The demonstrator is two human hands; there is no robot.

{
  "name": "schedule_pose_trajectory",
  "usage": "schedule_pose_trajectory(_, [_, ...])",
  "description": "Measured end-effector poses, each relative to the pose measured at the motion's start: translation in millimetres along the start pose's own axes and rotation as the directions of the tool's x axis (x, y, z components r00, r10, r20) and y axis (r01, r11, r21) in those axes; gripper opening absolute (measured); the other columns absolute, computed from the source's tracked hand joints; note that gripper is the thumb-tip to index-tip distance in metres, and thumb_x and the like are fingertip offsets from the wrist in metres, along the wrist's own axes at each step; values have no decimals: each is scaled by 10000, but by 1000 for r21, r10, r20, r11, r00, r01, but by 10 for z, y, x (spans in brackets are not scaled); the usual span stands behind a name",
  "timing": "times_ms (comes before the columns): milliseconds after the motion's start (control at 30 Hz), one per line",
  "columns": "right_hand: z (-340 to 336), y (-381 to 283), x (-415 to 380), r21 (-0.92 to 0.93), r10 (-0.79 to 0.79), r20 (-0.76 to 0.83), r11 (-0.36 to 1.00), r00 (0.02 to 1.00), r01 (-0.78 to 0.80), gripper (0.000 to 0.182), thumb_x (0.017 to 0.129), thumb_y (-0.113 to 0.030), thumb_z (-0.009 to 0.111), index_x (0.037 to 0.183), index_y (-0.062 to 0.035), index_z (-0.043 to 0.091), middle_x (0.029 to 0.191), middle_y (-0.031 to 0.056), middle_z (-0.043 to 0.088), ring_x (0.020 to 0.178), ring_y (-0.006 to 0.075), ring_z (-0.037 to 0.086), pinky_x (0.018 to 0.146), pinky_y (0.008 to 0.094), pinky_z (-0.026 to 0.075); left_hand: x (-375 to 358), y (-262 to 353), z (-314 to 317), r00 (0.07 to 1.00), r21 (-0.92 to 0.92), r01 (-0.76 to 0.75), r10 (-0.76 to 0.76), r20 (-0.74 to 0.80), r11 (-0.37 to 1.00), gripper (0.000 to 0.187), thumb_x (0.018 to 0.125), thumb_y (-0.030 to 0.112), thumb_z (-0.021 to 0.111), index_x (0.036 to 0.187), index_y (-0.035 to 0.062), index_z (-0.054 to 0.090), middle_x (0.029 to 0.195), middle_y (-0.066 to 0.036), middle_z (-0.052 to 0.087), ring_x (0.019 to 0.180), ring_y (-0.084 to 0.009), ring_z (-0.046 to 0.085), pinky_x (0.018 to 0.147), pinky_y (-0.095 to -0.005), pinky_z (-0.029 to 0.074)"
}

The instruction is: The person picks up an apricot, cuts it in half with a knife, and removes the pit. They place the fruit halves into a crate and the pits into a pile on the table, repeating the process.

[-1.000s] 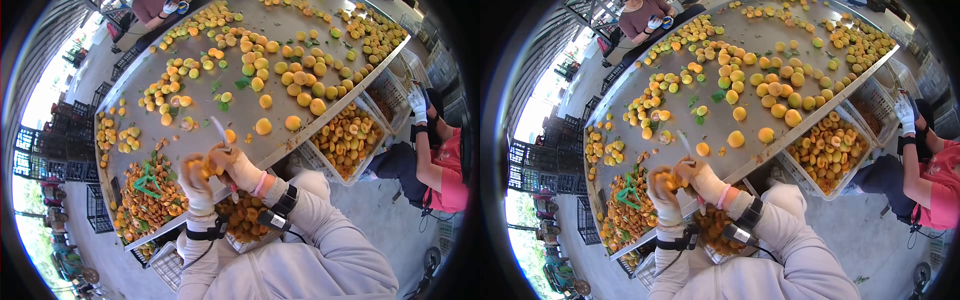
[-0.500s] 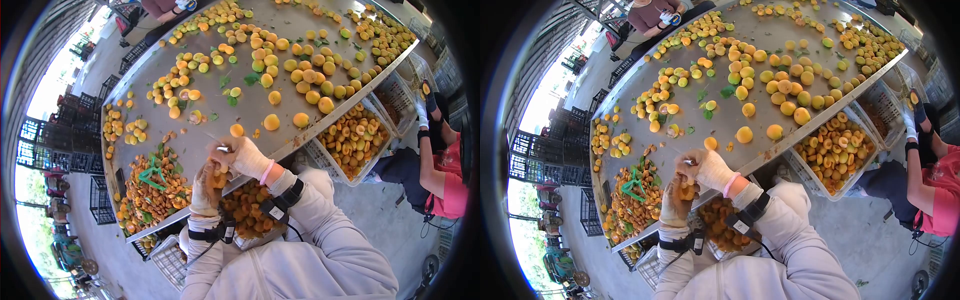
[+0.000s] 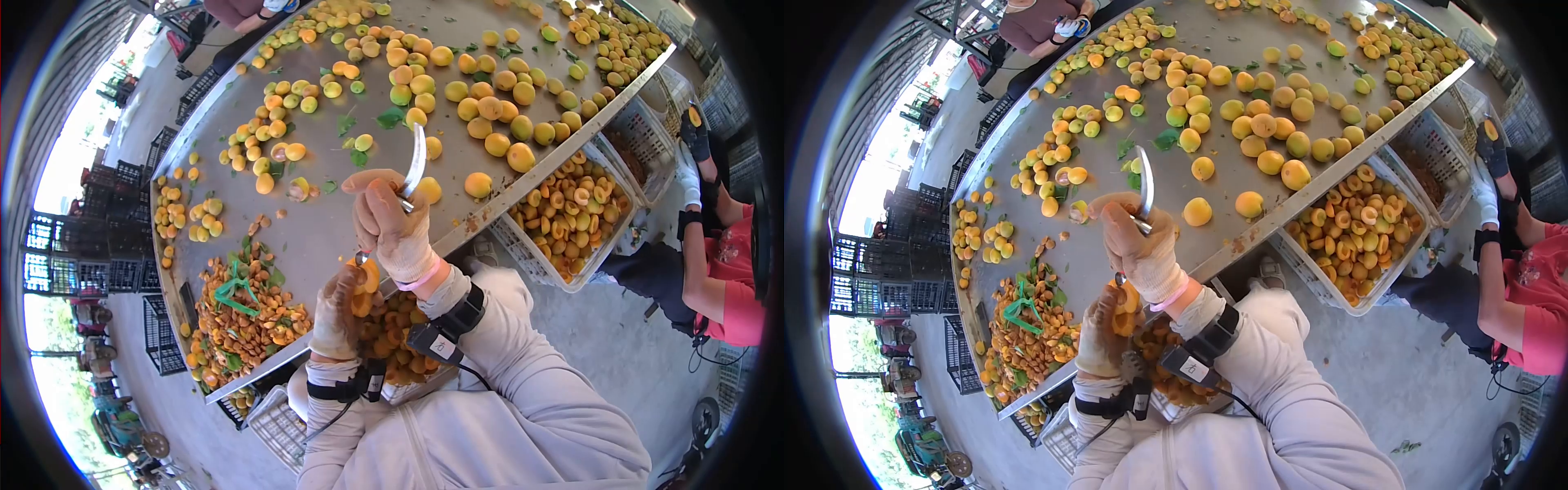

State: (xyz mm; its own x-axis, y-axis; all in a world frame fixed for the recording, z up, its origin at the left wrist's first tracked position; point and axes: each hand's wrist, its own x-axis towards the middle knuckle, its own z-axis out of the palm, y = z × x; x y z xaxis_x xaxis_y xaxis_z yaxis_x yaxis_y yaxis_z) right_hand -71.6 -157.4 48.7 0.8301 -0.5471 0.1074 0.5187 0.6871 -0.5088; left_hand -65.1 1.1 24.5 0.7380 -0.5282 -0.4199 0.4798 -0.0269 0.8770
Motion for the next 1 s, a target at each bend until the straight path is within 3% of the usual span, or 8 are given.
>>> schedule_pose_trajectory(67, [-6, -58, 23, -25, 83, 39, 996, 996, -82, 246, 964, -280, 557, 933, -43, 614, 540, -69, 371, 399, 28, 300, 370, 208, 245, 12, 32, -37, 1000, 56, 0, 0, -4, 998, 424, 905, 437, 615, 996, 23, 599, 868, -41, 603, 693, -139, 597, 606, -263, 481])
schedule_pose_trajectory(167, [-108, -5, 155, 323, 278, 15, 908, 961, -267, 255, 965, -328, 549, 926, -84, 611, 538, -73, 335, 397, 35, 273, 376, 216, 212, 63, 146, -9, 1000, 104, -16, 16, 2, 994, 420, 906, 422, 620, 999, 13, 609, 848, -36, 610, 664, -131, 590, 576, -256, 463])
schedule_pose_trajectory(267, [-42, 130, 97, 216, 271, -78, 944, 959, -249, 258, 964, -363, 545, 925, -115, 603, 542, -71, 309, 395, 45, 255, 382, 218, 189, 181, 249, -23, 999, 130, -41, 44, -22, 991, 439, 898, 454, 620, 969, 22, 597, 834, -51, 612, 664, -140, 588, 555, -261, 437])
schedule_pose_trajectory(433, [-58, -62, 157, 195, -24, -79, 980, 997, 39, 300, 976, -345, 531, 969, -53, 600, 559, -60, 343, 404, 38, 291, 377, 216, 239, 160, 180, -70, 999, -3, -44, 44, 13, 999, 462, 882, 502, 622, 928, 44, 573, 815, -69, 604, 674, -160, 594, 576, -273, 441])
schedule_pose_trajectory(667, [3, 38, 52, -4, -70, -55, 998, 996, 70, 273, 962, -273, 564, 1015, -8, 604, 539, -71, 402, 417, 22, 335, 384, 201, 259, 127, 139, -33, 1000, 132, 6, -4, -15, 991, 473, 851, 546, 638, 879, 82, 553, 783, -78, 586, 653, -190, 580, 548, -291, 435])
schedule_pose_trajectory(767, [29, 11, 49, -72, 27, 42, 997, 999, -24, 283, 963, -307, 555, 972, -27, 599, 533, -85, 371, 410, 24, 314, 378, 202, 246, 119, 152, -38, 1000, 237, 0, 3, -12, 972, 488, 845, 544, 647, 887, 64, 569, 780, -75, 588, 647, -184, 575, 537, -289, 428])
schedule_pose_trajectory(867, [-39, -42, 187, 133, 251, 45, 958, 967, -254, 306, 964, -382, 536, 926, -82, 586, 524, -96, 309, 402, 32, 270, 377, 212, 216, 122, 119, -69, 1000, 189, -3, -2, 26, 982, 499, 853, 522, 649, 926, 32, 583, 773, -69, 596, 633, -163, 573, 537, -277, 433])
schedule_pose_trajectory(1000, [-235, 249, 305, 412, 332, -36, 864, 943, -289, 347, 977, -447, 471, 933, -125, 592, 557, -86, 229, 420, 50, 228, 412, 223, 223, 164, 124, -23, 994, -88, 53, -44, 99, 995, 499, 870, 463, 656, 1002, -14, 592, 795, -67, 622, 643, -143, 592, 569, -264, 472])
